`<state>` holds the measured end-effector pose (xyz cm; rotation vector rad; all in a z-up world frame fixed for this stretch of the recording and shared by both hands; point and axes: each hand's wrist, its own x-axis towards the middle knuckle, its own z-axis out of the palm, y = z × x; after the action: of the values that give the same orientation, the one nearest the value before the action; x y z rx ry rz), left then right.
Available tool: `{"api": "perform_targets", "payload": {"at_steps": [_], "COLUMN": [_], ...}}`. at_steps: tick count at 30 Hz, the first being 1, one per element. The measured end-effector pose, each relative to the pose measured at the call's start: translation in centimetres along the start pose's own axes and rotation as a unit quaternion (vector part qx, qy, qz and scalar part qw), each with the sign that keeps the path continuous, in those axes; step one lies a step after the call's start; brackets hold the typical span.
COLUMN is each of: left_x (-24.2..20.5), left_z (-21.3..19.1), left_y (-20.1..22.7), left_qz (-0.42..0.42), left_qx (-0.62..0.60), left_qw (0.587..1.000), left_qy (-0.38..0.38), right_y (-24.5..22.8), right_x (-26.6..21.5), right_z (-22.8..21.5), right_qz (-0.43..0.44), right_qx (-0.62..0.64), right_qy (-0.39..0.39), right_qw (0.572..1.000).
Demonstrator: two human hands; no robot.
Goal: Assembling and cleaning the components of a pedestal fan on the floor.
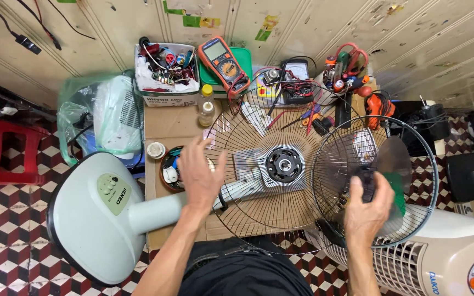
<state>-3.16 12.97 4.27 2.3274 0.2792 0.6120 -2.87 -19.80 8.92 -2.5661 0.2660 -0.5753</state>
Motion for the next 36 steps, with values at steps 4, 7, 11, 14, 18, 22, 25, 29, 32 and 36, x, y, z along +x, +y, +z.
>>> {"api": "perform_targets", "payload": {"at_steps": [4, 7, 11, 14, 18, 22, 25, 29, 32, 36], "left_x": [-1.5, -3.7, -6.4, -6.3, -6.3, -6.4, -6.1, -5.6, -5.6, -6.1], "left_z": [-1.6, -0.6, 0.8, 0.5, 0.7, 0.9, 0.8, 0.1, 0.0, 0.3], "left_y": [-3.6, -4.0, -4.8, -4.5, -4.9, -5.4, -5.3, -4.8, -4.5, -4.3], "left_qz": [-0.243, -0.290, -0.272, -0.321, -0.327, -0.306, -0.313, -0.321, -0.367, -0.374], "left_qx": [-0.141, -0.266, -0.203, -0.238, -0.276, -0.288, -0.283, -0.272, -0.303, -0.304], "left_qw": [0.955, 0.907, 0.922, 0.881, 0.862, 0.867, 0.863, 0.865, 0.839, 0.842], "left_qy": [-0.089, -0.149, -0.186, -0.253, -0.270, -0.270, -0.278, -0.273, -0.265, -0.243], "right_y": [-5.9, -9.4, -8.1, -7.2, -6.0, -4.9, -3.4, -4.1, -6.0, -8.6], "right_x": [-1.7, -1.7, -2.7, -2.7, -2.3, -1.4, 1.0, 4.1, 4.5, 1.7], "right_z": [4.4, 7.2, 9.5, 10.2, 10.1, 9.8, 9.1, 7.6, 6.5, 6.9], "right_qz": [-0.031, 0.000, 0.014, -0.018, -0.081, -0.138, -0.222, -0.337, -0.377, -0.141], "right_qx": [-0.056, -0.109, -0.133, -0.139, -0.118, -0.081, -0.077, -0.095, -0.101, -0.164], "right_qy": [-0.152, -0.196, -0.203, -0.183, -0.189, -0.251, -0.305, -0.348, -0.359, -0.357], "right_qw": [0.986, 0.974, 0.970, 0.973, 0.972, 0.955, 0.923, 0.870, 0.848, 0.909]}}
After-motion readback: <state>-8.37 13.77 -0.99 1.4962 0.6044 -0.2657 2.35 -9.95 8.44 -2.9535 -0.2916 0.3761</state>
